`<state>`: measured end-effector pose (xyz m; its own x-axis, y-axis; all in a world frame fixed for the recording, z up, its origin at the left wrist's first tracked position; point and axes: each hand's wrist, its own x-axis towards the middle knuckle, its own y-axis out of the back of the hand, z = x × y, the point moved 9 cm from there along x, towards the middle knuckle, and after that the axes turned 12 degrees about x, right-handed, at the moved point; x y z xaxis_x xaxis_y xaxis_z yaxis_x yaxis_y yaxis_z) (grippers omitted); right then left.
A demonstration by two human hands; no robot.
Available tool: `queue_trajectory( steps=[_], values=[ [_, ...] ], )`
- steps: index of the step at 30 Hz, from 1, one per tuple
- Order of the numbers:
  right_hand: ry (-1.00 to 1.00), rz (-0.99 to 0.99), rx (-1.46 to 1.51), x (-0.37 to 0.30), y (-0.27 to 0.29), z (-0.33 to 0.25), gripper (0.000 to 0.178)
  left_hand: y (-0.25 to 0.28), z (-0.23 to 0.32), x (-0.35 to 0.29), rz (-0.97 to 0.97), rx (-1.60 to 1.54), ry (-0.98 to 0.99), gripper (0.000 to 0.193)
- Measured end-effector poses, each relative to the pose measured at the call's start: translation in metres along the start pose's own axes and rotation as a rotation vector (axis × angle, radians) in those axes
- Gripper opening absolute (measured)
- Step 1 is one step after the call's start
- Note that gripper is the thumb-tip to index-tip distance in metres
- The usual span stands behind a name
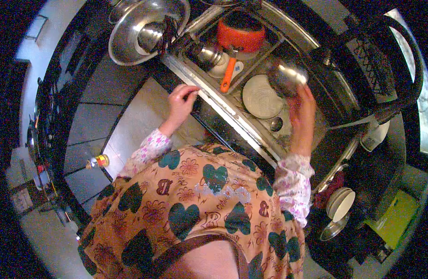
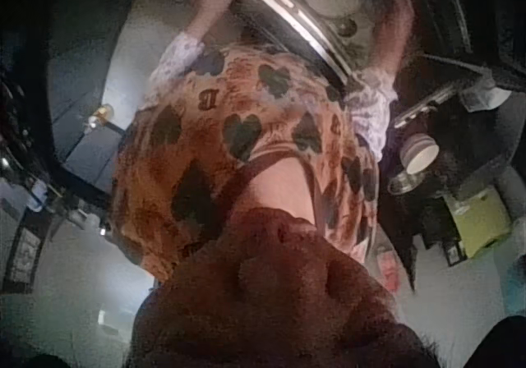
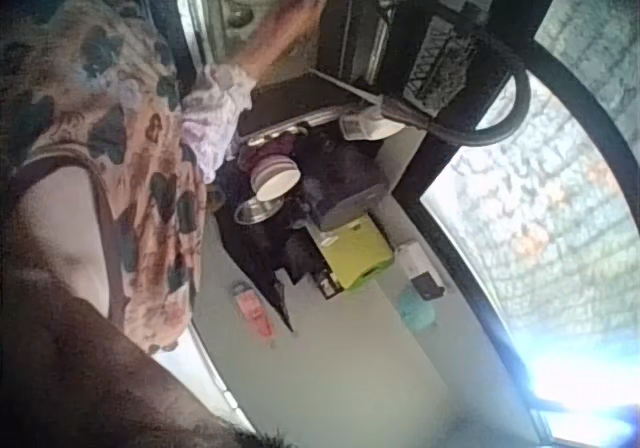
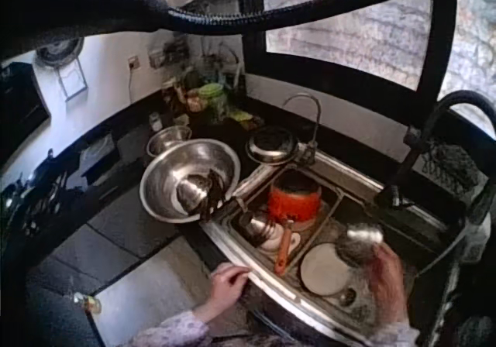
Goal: The person washes several kitchen items in a sink using running water and a sponge. They scrub and rinse a metal cup, a white bowl, a white plate, a ladle, and a metal bowl, placing each item aside after cleaning.
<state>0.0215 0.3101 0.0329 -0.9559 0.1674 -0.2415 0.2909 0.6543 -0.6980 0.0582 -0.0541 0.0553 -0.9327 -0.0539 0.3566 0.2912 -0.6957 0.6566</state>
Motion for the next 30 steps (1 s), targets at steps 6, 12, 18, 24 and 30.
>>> queue_trajectory(
  steps=[6, 12, 18, 24, 30],
  values=[
    [-0.298, -0.175, 0.439, 0.055, -0.130, 0.145, 0.019, 0.066, -0.085, -0.012, 0.013, 0.030, 0.239, 0.008],
    [-0.388, -0.123, 0.517, 0.105, -0.129, 0.254, 0.018, 0.086, -0.146, -0.039, 0.060, -0.101, 0.410, 0.009],
    [-0.062, -0.058, -0.654, 0.094, -0.085, 0.217, 0.025, 0.070, -0.149, -0.038, -0.073, -0.172, 0.488, 0.013],
    [0.324, 0.275, -1.223, 0.050, 0.051, 0.079, 0.035, 0.045, -0.128, -0.022, -0.114, -0.229, 0.399, 0.012],
    [-0.205, 0.554, -1.592, 0.041, 0.235, 0.086, 0.044, 0.034, -0.088, -0.025, -0.120, -0.169, 0.360, 0.011]
  ],
)
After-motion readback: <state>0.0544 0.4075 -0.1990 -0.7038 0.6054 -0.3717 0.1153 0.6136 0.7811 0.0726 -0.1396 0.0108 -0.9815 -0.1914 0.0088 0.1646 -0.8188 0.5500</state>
